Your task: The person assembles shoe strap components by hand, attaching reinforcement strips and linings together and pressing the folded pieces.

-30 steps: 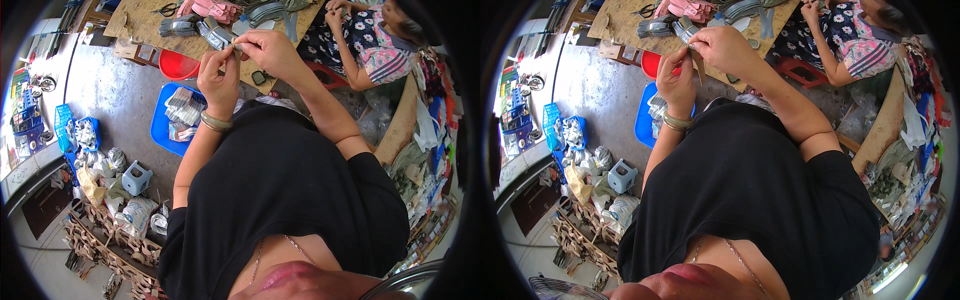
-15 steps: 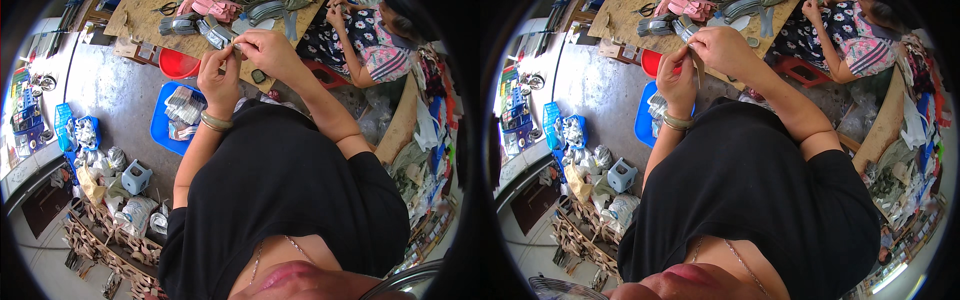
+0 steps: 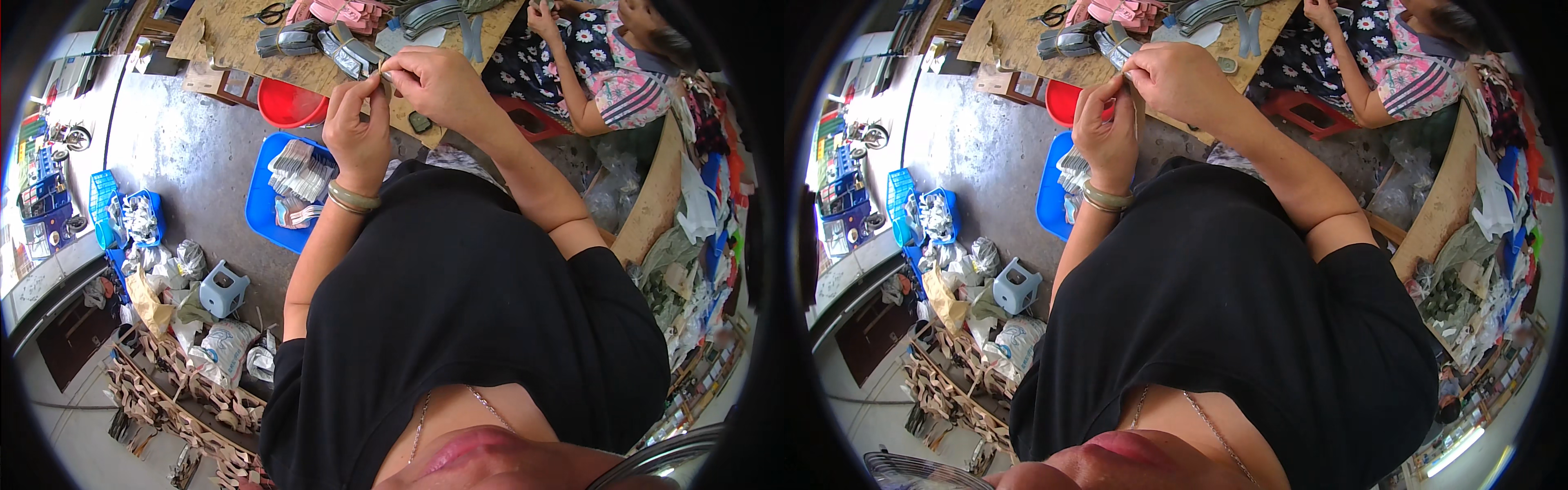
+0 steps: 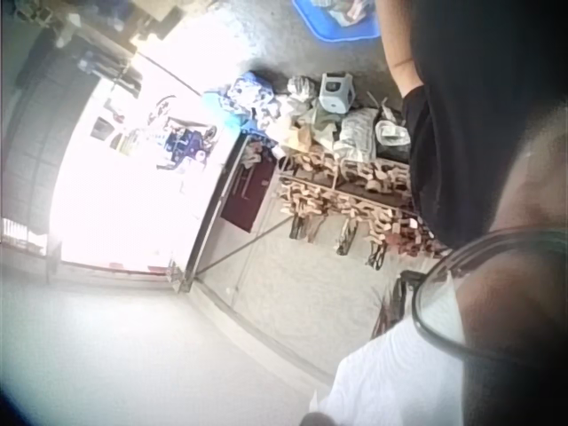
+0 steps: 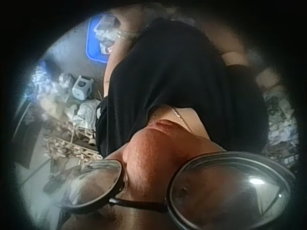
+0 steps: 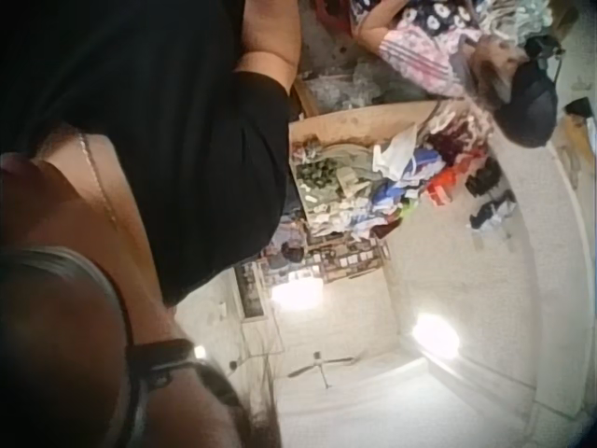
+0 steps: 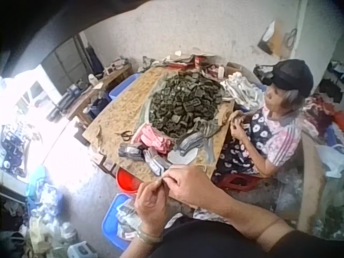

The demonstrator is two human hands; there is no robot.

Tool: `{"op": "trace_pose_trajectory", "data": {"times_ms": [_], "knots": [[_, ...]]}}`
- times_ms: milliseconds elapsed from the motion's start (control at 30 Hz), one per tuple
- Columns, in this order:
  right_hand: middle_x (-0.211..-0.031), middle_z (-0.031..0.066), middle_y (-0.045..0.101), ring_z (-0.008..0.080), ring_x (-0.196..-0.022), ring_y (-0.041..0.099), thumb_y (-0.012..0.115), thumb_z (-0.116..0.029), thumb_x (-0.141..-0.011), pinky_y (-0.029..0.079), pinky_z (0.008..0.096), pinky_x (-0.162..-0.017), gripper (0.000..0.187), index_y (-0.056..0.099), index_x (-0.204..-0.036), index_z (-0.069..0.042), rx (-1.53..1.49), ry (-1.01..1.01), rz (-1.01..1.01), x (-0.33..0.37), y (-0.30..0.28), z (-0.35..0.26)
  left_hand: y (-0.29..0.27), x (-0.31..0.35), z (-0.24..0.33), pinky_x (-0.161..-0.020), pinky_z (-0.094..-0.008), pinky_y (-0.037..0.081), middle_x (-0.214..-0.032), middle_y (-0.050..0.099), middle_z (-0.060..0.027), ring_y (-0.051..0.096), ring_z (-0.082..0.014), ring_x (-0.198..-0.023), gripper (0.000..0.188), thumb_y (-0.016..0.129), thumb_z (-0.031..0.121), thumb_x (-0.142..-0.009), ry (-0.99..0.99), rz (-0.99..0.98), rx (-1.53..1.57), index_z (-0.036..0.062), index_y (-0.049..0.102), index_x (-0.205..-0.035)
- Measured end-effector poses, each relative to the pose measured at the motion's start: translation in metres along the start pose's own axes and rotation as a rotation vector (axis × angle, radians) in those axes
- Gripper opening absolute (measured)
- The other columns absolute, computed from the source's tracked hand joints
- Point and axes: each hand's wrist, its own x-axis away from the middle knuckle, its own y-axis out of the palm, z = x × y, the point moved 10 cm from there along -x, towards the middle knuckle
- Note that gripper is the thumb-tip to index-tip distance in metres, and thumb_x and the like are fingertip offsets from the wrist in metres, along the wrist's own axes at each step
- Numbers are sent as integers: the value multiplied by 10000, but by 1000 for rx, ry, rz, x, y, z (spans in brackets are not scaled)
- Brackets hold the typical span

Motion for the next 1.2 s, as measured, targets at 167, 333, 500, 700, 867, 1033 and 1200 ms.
{"op": "trace_pose_trajectory", "data": {"times_ms": [167, 333, 500, 700, 867, 1033, 1200], "knots": [[-704, 104, 623, 188, -573, 585, 581, -76, -852, 446, 294, -536, 128, 666, -916, -5, -46, 39, 3, 2, -2, 7, 5, -1, -10, -661, -241, 478, -822, 638, -69, 606, -125, -740, 122, 657, 0, -819, -119, -46, 106, -18, 668, -939], [-702, 100, 617, 198, -570, 572, 588, -90, -852, 442, 303, -537, 124, 667, -912, -14, 25, 31, 11, 4, -4, 2, 6, -1, -18, -636, -224, 480, -792, 637, -60, 596, -100, -689, 102, 655, 29, -831, -197, -74, 160, -16, 677, -920], [-719, 95, 616, 226, -615, 596, 605, -82, -842, 466, 317, -568, 109, 660, -910, -17, 28, -25, 16, 7, -3, 2, 7, -1, -25, -614, -220, 478, -745, 646, -45, 589, -79, -655, 92, 654, 40, -838, -283, -74, 212, -6, 683, -913], [-774, 99, 626, 249, -653, 606, 618, -91, -838, 477, 319, -586, 113, 653, -911, -13, 112, -50, 22, 8, -3, -4, 10, 0, -38, -602, -202, 466, -731, 653, -36, 579, -63, -645, 100, 659, 58, -843, -329, -89, 245, -6, 689, -912], [-787, 104, 627, 263, -665, 604, 624, -101, -836, 477, 324, -591, 116, 652, -909, -15, 101, -35, 41, 8, -2, 0, 10, 0, -43, -590, -191, 451, -729, 647, -12, 556, -41, -648, 107, 658, 67, -849, -361, -96, 276, -7, 694, -918], [-796, 106, 628, 274, -688, 605, 626, -106, -834, 482, 333, -607, 118, 651, -908, -17, 94, -9, 26, 6, -3, 2, 11, -2, -40, -581, -186, 439, -729, 641, 1, 536, -30, -643, 113, 655, 71, -857, -374, -119, 282, -5, 697, -928], [-807, 108, 631, 285, -708, 608, 625, -104, -830, 487, 340, -624, 121, 647, -909, -16, 125, -17, 19, 6, -1, 2, 14, -2, -43, -724, -204, 493, -866, 689, -70, 628, -90, -790, 158, 599, 63, -907, -423, -197, 249, -55, 665, -988]]}}
